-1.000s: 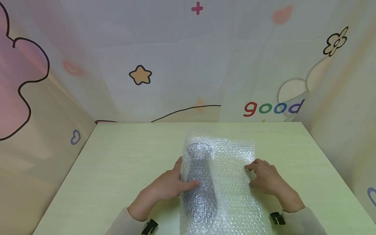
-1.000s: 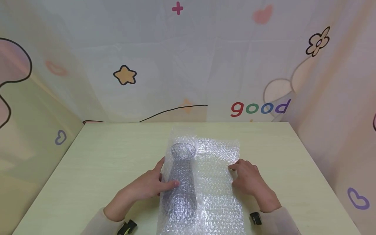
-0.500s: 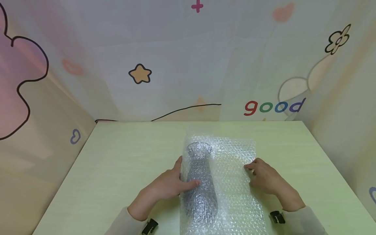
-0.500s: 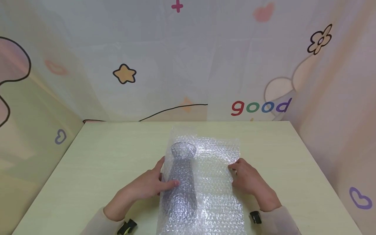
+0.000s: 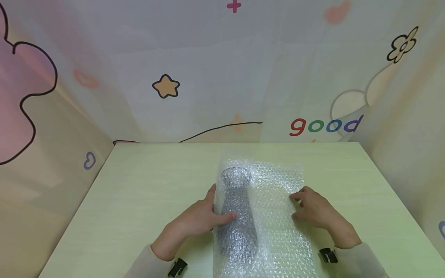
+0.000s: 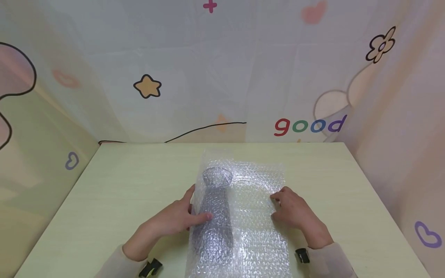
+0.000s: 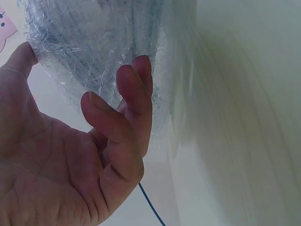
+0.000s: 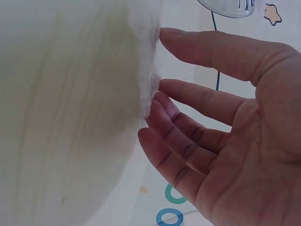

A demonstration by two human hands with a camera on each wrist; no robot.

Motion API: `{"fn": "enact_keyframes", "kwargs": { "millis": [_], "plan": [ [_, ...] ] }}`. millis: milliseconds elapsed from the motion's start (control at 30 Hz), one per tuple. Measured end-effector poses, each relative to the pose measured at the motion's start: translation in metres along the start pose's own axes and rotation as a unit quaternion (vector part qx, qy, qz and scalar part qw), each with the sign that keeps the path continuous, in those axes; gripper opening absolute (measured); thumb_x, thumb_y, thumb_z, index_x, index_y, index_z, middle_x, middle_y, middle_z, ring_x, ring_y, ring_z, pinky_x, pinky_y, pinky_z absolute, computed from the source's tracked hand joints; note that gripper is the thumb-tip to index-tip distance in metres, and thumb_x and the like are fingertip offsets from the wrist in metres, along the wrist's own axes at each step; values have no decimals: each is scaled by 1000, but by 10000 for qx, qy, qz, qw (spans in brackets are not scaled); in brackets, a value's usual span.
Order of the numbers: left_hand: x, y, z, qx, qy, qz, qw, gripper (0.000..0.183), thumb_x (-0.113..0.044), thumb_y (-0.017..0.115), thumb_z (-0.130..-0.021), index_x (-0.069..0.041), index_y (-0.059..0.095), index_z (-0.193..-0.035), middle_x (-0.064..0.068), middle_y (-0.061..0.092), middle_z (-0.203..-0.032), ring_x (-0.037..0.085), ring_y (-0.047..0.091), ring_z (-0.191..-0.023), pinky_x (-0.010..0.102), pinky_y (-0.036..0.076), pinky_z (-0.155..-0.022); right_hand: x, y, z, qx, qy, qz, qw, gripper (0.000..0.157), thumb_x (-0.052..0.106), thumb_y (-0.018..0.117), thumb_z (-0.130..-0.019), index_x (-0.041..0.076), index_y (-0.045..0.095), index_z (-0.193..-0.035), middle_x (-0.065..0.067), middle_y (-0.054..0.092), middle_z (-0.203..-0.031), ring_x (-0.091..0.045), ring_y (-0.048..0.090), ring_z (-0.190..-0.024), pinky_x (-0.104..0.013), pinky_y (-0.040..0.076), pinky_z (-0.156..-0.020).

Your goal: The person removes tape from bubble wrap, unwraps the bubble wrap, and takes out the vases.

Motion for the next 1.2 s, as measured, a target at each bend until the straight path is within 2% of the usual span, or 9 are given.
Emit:
{"fn": "enact_keyframes", "kwargs": {
  "millis": [100, 433, 600, 733, 800, 867, 1000, 1067, 1200],
  "plan": [
    [0, 0, 0, -17, -6, -3, 10000, 125, -82, 60, -69, -24, -9, -156, 17, 52, -139, 22, 57, -118, 47, 46, -97, 0, -1, 0, -30, -10, -26, 10000, 50, 13, 78, -74, 0, 65, -121, -8, 57, -105, -23, 58, -94, -36, 49, -74],
    [-2, -2, 0, -47, -44, -98, 9999, 126, -83, 60, -69, -23, -10, -156, 16, 60, -130, 21, 60, -112, 47, 48, -94, 1, -2, 1, -113, -71, -41, 9999, 47, 13, 77, -76, 0, 65, -120, -9, 57, -108, -24, 58, -96, -40, 51, -78],
    [-4, -4, 1, -73, -55, -199, 9998, 127, -83, 59, -68, -23, -11, -155, 12, 65, -118, 17, 63, -102, 45, 50, -89, 0, -2, 1, -163, -88, -4, 9998, 47, 12, 77, -75, 1, 65, -119, -9, 57, -107, -24, 58, -95, -39, 50, -77],
    [-7, -8, 2, -189, -38, -354, 9992, 130, -84, 60, -66, -23, -13, -155, 6, 66, -101, 16, 63, -83, 38, 50, -74, -1, -3, 0, -197, -40, -41, 9998, 47, 13, 77, -76, 1, 65, -119, -10, 58, -106, -24, 58, -95, -41, 51, -79],
    [-8, -11, 3, -317, -29, -397, 9987, 132, -84, 61, -64, -24, -12, -155, 5, 65, -104, 16, 62, -81, 36, 49, -68, -2, -2, 0, -178, -17, -63, 9998, 48, 13, 77, -76, 0, 65, -120, -10, 58, -106, -25, 58, -94, -42, 51, -80],
    [-11, -15, 5, -534, 8, -531, 9972, 131, -86, 61, -63, -26, -9, -156, 6, 60, -121, 19, 63, -90, 36, 50, -69, -3, -2, 0, -163, 6, -85, 9998, 49, 14, 77, -76, 0, 64, -121, -10, 58, -106, -25, 58, -95, -43, 51, -81],
    [-21, -24, 11, -1163, 260, -1133, 9864, 125, -88, 59, -63, -28, 3, -157, 5, 38, -148, 24, 56, -113, 40, 51, -78, -2, -1, 1, -157, -73, -78, 9998, 50, 14, 77, -76, -1, 63, -122, -10, 57, -106, -25, 58, -96, -43, 50, -81],
    [-29, -28, 15, -1475, 510, -1559, 9754, 119, -85, 59, -66, -27, 9, -157, 4, 32, -150, 26, 50, -119, 41, 49, -84, -3, -1, 1, -172, -112, -75, 9998, 50, 14, 77, -76, 0, 63, -122, -9, 57, -106, -25, 58, -96, -43, 50, -81],
    [-50, -31, 22, -1857, 1121, -2216, 9507, 105, -74, 65, -73, -24, 22, -154, 2, 34, -148, 27, 43, -126, 46, 43, -94, -3, 1, 1, -154, -103, -131, 9997, 51, 14, 77, -76, 0, 63, -122, -9, 57, -106, -25, 58, -96, -42, 50, -80]
  ]
}}
Point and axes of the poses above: each hand's wrist, its own z-axis away from the middle knuckle, its own y-axis out of the palm, x = y × z, the point moved 9 cm from there along -z, towards the middle knuckle
